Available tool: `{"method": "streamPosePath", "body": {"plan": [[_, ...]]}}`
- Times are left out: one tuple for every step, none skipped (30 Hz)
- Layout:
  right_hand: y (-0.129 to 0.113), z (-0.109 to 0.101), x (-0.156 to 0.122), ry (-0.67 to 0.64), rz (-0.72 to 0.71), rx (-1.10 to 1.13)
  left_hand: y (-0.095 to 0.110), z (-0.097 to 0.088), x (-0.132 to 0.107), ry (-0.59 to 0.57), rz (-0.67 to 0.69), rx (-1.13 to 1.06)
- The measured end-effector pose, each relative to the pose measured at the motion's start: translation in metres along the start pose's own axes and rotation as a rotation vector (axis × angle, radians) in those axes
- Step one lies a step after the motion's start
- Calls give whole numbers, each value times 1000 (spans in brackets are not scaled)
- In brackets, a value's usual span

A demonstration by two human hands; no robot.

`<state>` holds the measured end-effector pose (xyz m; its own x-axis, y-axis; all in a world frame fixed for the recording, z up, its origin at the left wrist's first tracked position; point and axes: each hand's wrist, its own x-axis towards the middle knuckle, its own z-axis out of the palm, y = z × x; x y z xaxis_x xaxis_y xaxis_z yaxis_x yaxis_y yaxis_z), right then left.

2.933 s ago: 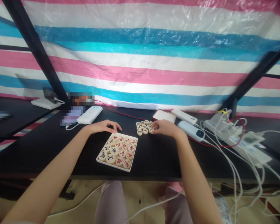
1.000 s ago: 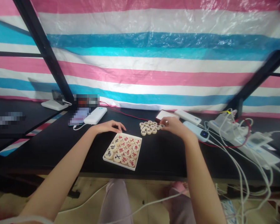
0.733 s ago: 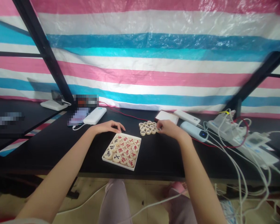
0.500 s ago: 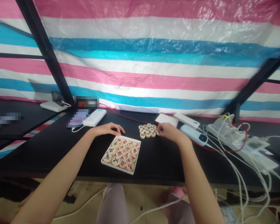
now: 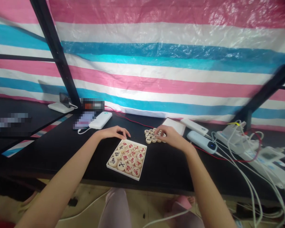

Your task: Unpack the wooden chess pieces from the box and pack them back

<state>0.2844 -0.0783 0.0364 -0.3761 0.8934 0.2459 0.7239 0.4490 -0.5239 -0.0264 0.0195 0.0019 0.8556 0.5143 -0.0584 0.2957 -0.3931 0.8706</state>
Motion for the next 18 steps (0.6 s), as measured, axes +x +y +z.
{"method": "streamPosePath", "body": {"plan": [[-13,5,0,-30,-99,111,0,0,0,1,0,-5],[-27,12,-1,-57,-200,193,1,1,0,4,1,-9],[-40,21,-2,-104,-298,237,2,1,0,5,1,-10],[-52,31,-4,-150,-377,250,3,1,0,7,0,-9],[-63,41,-6,-197,-437,245,4,2,0,11,-1,-9],[-71,51,-9,-236,-489,234,5,2,-1,12,-1,-10],[-78,60,-12,-272,-529,224,5,3,-1,13,1,-13],[-82,68,-14,-298,-556,217,6,3,-1,13,5,-18],[-84,73,-15,-316,-573,215,6,3,-1,12,12,-23],[-85,77,-16,-329,-578,216,6,3,-2,13,19,-28],[-85,78,-17,-333,-574,221,5,3,-2,12,25,-30],[-84,78,-16,-335,-570,231,4,3,-2,13,29,-29],[-83,77,-16,-339,-568,244,4,2,-2,15,32,-27],[-81,76,-15,-346,-564,258,3,2,-2,14,33,-24],[-80,74,-14,-352,-557,271,3,2,-2,14,33,-22],[-80,73,-14,-355,-547,282,3,2,-2,14,32,-20],[-79,72,-14,-353,-539,287,3,2,-1,13,30,-19],[-78,71,-14,-335,-528,281,3,2,-1,12,27,-19]]}}
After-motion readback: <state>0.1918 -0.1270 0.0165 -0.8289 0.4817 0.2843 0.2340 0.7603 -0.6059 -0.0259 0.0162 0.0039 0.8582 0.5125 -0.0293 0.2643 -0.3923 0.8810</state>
